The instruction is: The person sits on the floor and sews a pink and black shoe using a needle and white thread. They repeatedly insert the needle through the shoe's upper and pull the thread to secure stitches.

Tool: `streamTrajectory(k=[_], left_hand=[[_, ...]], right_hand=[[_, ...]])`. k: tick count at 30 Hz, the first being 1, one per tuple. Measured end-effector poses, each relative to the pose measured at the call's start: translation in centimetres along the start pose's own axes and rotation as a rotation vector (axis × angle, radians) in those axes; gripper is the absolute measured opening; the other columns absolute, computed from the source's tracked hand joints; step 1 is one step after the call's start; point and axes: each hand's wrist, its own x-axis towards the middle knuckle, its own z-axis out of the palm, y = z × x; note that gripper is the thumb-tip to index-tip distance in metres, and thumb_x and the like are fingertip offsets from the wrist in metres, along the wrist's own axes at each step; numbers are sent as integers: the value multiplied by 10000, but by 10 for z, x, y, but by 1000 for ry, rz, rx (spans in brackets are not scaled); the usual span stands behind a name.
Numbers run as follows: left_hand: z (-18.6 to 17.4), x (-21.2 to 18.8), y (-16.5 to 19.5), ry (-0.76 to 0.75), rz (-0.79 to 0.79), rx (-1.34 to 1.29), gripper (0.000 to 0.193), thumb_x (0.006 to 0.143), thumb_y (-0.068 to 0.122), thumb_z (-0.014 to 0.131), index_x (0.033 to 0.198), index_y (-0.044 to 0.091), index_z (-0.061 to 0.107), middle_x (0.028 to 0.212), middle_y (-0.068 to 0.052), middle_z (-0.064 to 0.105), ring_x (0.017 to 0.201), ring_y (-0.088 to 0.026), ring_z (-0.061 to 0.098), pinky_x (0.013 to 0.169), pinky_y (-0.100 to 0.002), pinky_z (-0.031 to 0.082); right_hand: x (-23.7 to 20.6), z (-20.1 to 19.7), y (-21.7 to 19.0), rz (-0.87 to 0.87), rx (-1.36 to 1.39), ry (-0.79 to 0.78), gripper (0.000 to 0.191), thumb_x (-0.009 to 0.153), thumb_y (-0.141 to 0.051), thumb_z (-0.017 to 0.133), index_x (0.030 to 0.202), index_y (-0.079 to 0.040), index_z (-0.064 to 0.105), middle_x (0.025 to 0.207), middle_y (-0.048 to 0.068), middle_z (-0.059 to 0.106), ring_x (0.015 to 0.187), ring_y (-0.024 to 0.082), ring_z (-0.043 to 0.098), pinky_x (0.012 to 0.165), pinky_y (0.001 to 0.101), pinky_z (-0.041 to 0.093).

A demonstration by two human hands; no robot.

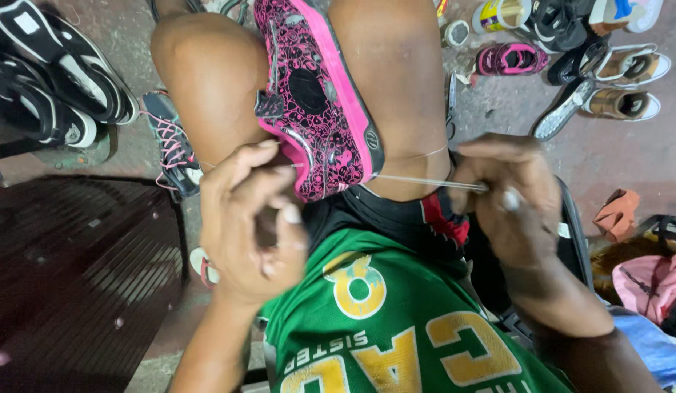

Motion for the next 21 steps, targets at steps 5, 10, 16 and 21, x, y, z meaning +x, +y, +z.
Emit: streamTrajectory(k=[5,10,16,21], left_hand=[[-19,-31,-46,-133,62,218,218,886,134,779,841,40,587,764,-90,580,664,-247,539,642,-346,443],[-54,-81,-104,190,-337,-72,498,994,76,751,664,97,378,636,39,365,579,-56,314,557,-232,232],[-81,-79,-150,490,-463,-135,476,1071,98,732,740,114,390,690,67,375,621,-36,314,597,-228,242],[-55,-49,-105,306,-113,371,174,1030,159,706,948,99,566,777,-11,496,693,-164,462,628,-322,365]], right_hand=[[3,6,5,93,-76,-168,581,892,-119,802,1391,-22,521,877,-7,539,728,58,472,645,196,375],[22,53,41,-136,-534,-83,664,786,-152,960,1315,-46,573,654,-65,395,573,11,383,528,197,335],[24,51,45,-161,-480,-13,606,849,-86,918,1328,-35,549,687,-72,462,610,4,420,577,191,364],[22,43,32,-44,-541,-120,695,870,-166,883,1434,-46,495,654,-46,454,568,63,428,560,206,384]])
